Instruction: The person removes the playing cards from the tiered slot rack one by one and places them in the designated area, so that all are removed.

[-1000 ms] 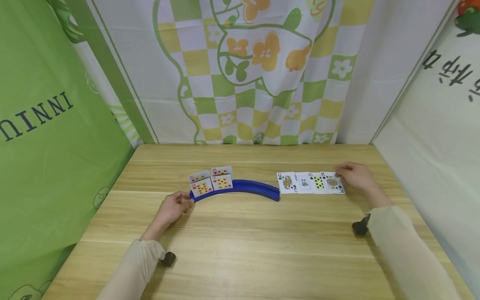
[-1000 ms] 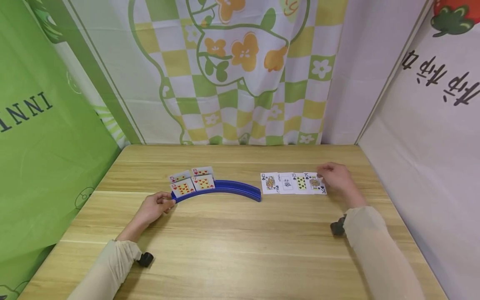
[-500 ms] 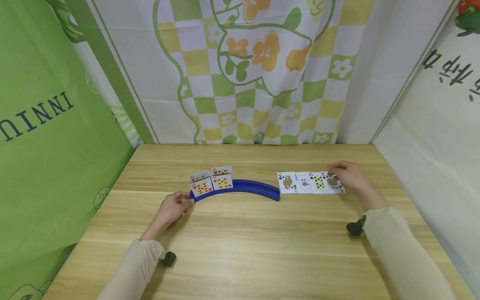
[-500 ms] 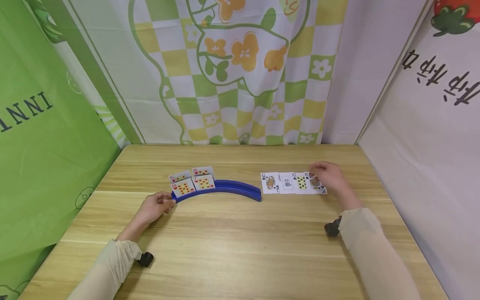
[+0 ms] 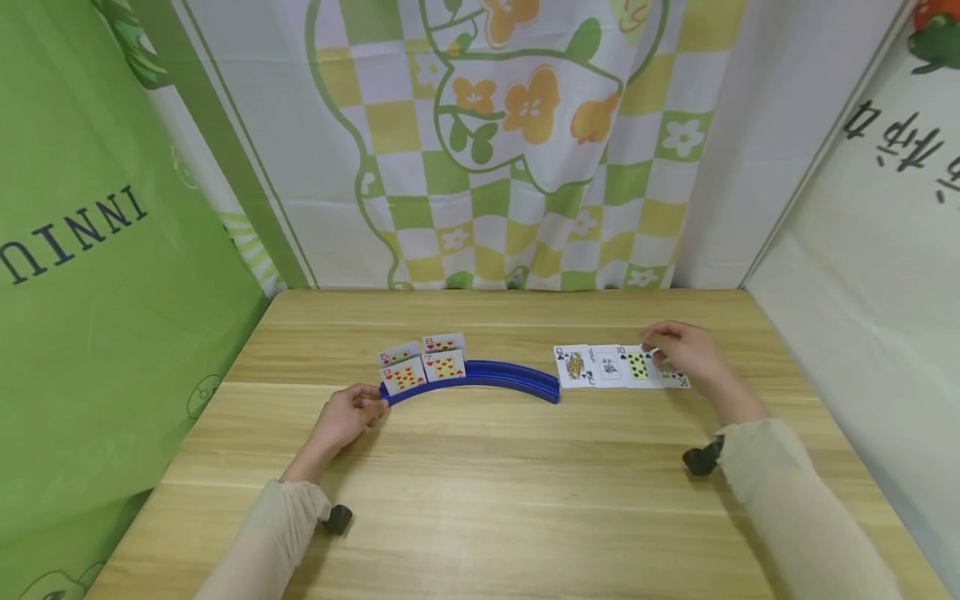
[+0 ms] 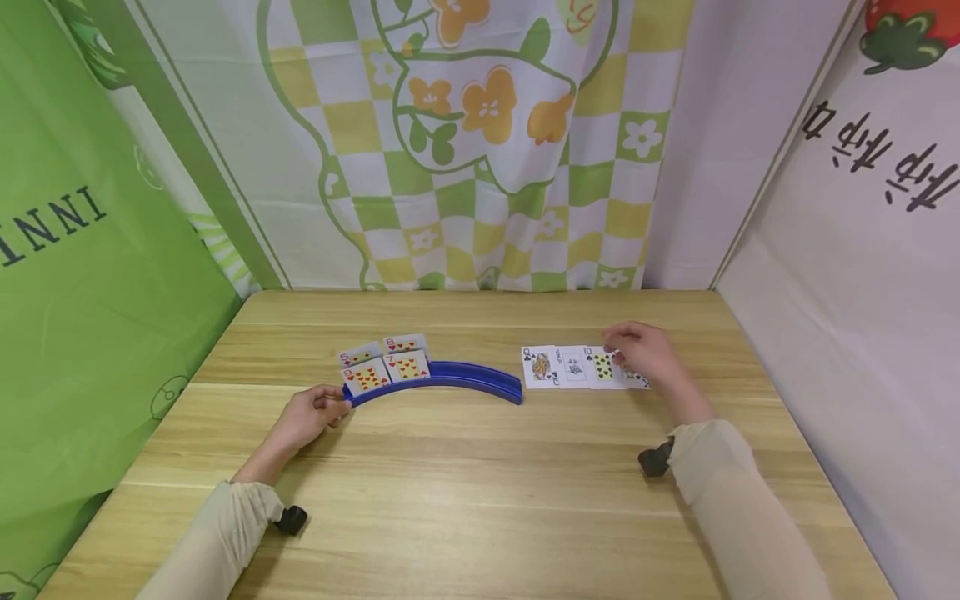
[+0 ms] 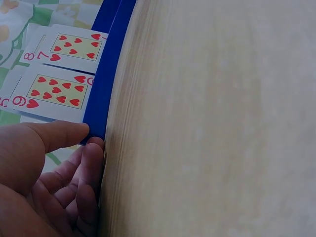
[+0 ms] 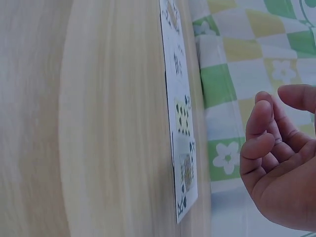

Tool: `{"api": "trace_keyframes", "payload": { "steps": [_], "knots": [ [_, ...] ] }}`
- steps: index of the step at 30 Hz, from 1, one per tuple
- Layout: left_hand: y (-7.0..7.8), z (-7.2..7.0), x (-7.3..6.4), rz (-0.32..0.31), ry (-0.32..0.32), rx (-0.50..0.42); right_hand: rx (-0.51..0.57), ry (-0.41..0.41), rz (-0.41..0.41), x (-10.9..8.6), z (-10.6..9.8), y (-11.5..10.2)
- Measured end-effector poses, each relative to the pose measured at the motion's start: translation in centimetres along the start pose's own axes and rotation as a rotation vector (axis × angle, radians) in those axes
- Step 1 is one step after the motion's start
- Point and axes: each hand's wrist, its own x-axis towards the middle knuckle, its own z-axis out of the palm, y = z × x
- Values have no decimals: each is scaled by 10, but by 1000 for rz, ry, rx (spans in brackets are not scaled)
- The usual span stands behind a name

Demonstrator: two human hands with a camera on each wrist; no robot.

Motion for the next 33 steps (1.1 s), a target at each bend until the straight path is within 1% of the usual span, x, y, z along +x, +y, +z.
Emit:
{"api": "trace_keyframes", "payload": {
  "steps": [7, 13, 18, 24, 27, 33],
  "knots": [
    [0, 0, 0, 3, 3, 0, 51, -13, -17, -3, 9, -8],
    [0, 1, 1, -1, 5, -5, 65, -24, -42, -3, 16, -11],
    [0, 1, 0, 2, 5, -4, 59, -37, -53, -2, 21, -13],
    [0, 1, 0, -6, 2, 1, 34, -55, -47, -4, 30, -16],
    [0, 1, 0, -6, 0, -1, 40, -71, -62, -5, 35, -17],
    [1, 0, -1, -1, 0, -2, 61, -75, -85, -8, 45, -22]
  ]
}}
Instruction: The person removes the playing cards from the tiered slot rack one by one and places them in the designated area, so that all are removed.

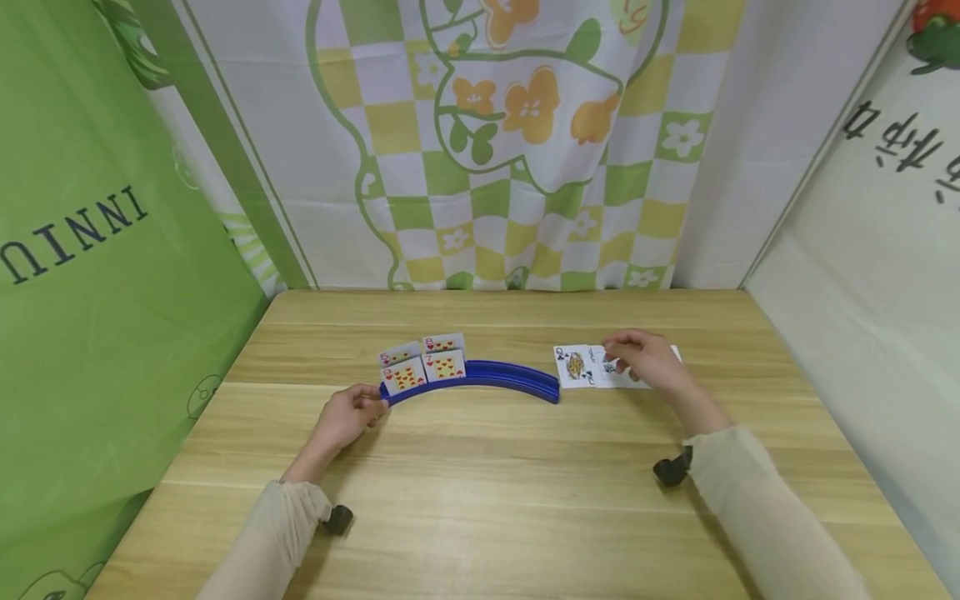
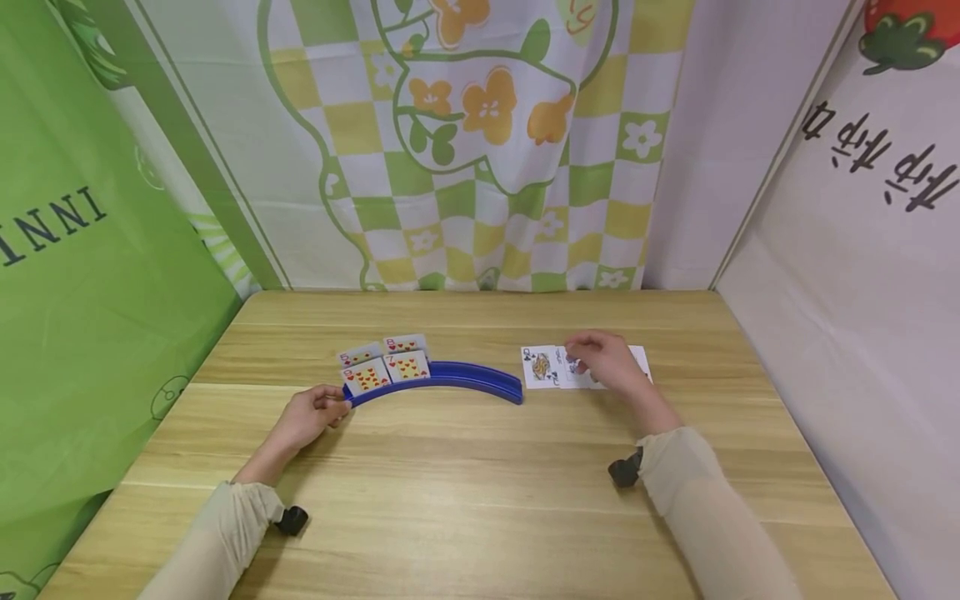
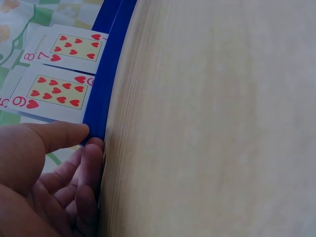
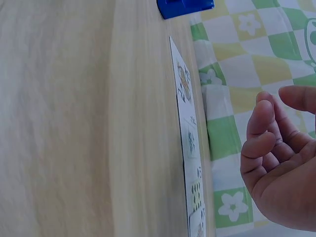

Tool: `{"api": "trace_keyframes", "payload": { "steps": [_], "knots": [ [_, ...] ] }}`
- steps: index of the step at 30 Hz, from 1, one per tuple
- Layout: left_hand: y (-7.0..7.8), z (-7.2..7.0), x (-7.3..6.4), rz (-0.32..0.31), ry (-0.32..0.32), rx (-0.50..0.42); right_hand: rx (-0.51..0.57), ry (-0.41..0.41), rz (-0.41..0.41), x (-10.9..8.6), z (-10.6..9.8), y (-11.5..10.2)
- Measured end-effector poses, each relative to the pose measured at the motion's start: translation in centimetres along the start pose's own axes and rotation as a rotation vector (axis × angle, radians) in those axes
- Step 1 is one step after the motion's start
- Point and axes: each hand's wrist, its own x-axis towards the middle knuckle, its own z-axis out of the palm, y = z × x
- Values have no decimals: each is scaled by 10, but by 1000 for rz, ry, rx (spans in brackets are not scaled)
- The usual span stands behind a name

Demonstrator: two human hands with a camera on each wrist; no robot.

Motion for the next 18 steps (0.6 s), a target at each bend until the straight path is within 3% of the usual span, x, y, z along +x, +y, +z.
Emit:
{"api": "trace_keyframes", "payload": {
  "steps": [8, 18],
  "knots": [
    [0, 0, 0, 6, 4, 13, -1, -21, 21, 5, 12, 0],
    [-1, 1, 0, 4, 1, 23, 30, -33, -8, 7, 29, -7]
  ]
}}
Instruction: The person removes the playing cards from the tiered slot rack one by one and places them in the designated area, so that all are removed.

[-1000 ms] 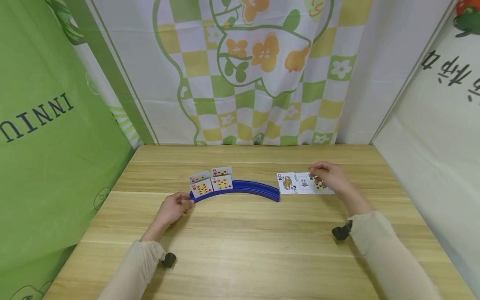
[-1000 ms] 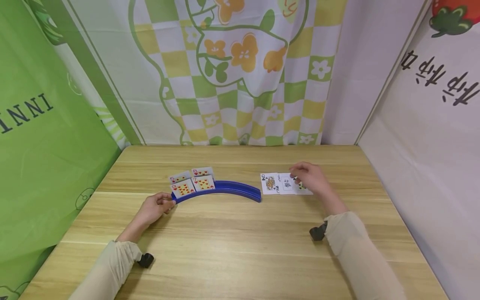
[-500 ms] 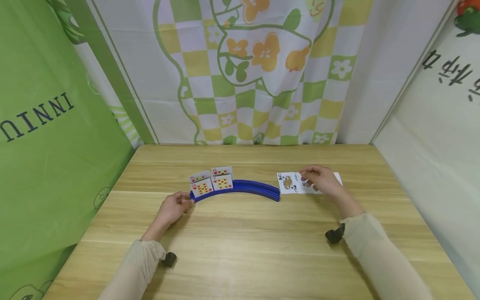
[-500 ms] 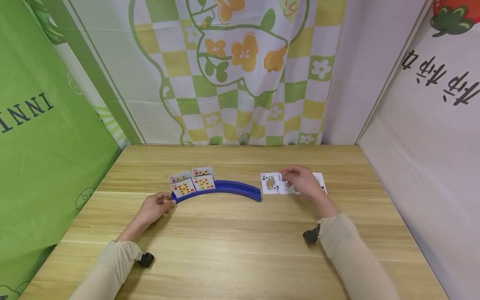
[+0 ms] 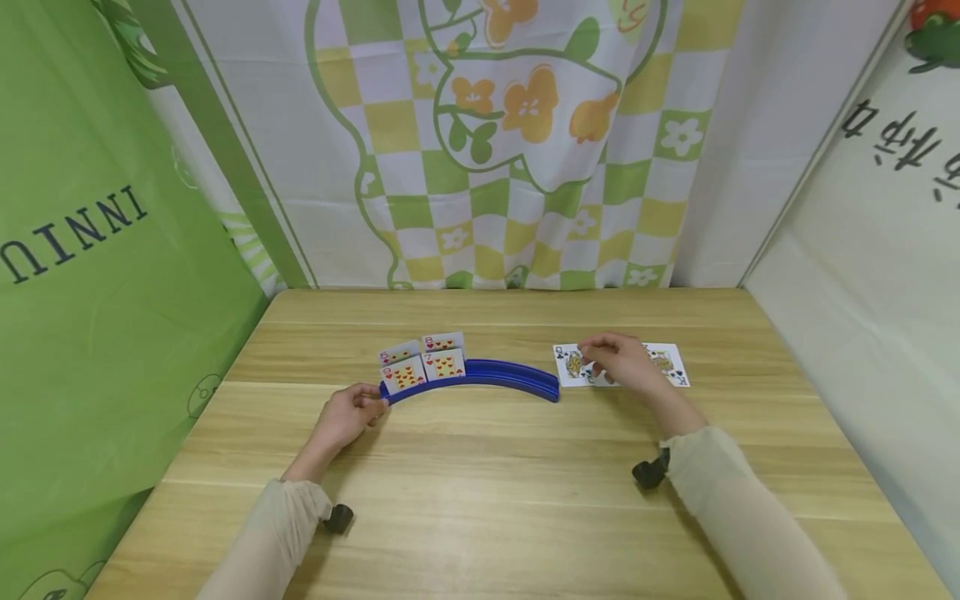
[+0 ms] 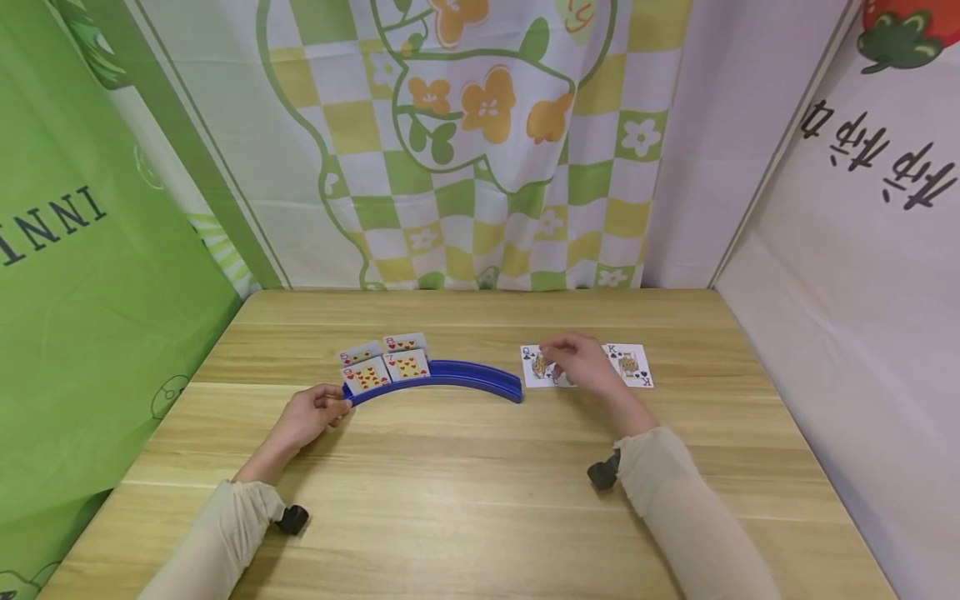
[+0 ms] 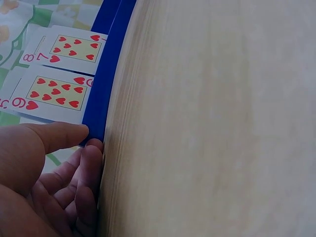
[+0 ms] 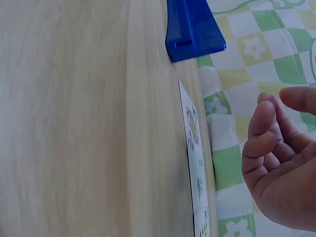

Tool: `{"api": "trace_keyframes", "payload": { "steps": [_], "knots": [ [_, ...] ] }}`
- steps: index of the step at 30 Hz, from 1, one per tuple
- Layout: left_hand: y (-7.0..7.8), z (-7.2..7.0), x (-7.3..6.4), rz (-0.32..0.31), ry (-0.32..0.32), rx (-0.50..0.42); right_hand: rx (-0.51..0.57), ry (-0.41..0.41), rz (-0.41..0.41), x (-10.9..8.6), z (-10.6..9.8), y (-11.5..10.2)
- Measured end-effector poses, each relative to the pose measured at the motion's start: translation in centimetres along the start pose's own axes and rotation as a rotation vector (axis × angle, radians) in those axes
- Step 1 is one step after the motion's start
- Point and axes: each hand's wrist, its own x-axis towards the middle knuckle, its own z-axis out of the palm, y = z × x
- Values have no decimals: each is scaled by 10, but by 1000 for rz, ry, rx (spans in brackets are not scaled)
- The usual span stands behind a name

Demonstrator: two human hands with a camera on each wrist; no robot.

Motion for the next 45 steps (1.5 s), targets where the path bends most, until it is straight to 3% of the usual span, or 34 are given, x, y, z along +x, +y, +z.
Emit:
{"api": "trace_keyframes", "payload": {
  "steps": [18, 45],
  "knots": [
    [1, -1, 1, 2, -4, 7, 82, -29, -25, 1, 26, -17],
    [0, -1, 1, -14, -5, -25, 115, -79, -38, 9, 56, -34]
  ]
}}
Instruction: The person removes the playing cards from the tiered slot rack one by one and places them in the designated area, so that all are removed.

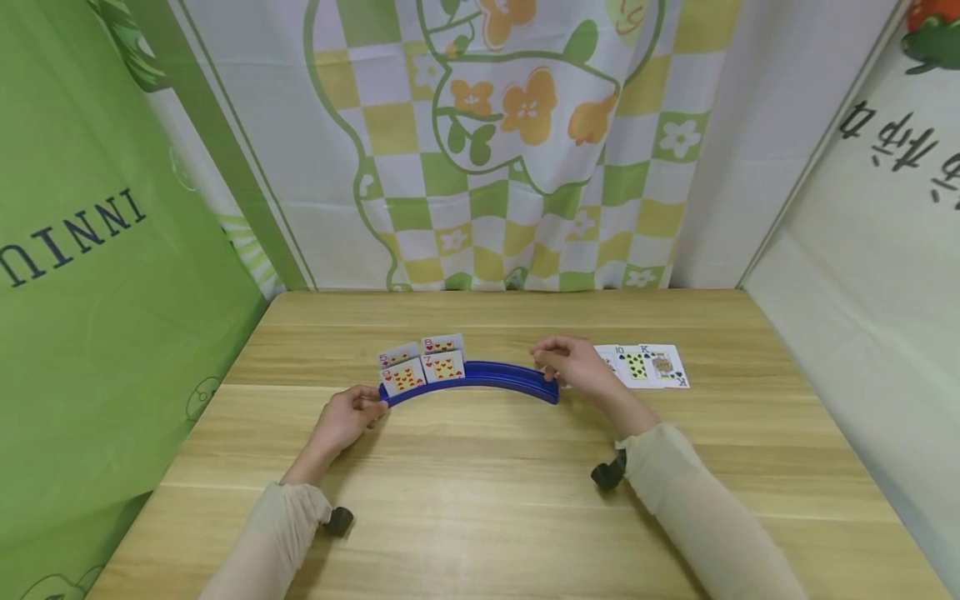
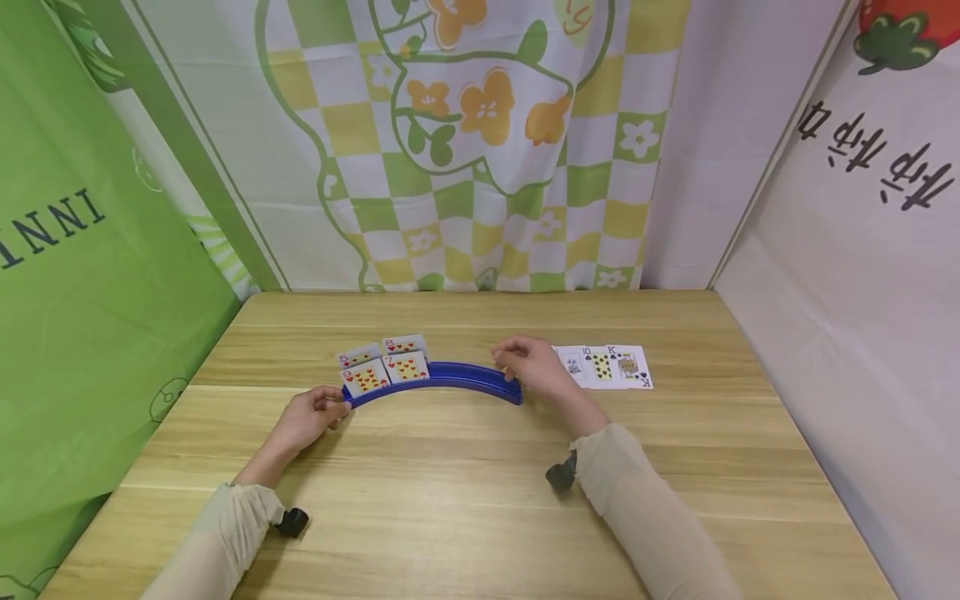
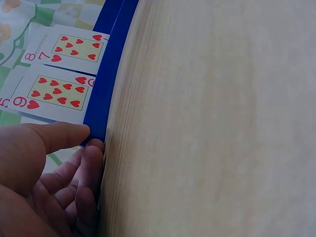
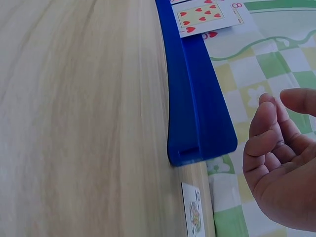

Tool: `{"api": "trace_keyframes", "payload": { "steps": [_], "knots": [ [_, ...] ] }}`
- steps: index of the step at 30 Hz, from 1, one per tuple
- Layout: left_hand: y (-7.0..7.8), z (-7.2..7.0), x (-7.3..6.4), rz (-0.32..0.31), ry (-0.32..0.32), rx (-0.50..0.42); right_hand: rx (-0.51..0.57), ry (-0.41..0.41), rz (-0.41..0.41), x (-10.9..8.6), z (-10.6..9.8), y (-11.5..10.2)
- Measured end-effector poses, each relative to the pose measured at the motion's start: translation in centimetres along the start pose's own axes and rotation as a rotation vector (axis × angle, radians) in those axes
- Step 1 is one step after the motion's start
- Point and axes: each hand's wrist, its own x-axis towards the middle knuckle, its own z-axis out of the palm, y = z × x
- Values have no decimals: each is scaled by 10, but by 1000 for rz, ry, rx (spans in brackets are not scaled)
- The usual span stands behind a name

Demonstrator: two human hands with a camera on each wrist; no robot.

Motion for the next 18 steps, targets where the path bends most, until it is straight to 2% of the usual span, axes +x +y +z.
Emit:
{"api": "trace_keyframes", "payload": {
  "steps": [18],
  "knots": [
    [0, -1, 0, 9, -3, 15, -16, -16, -64, 8, 21, -6]
  ]
}}
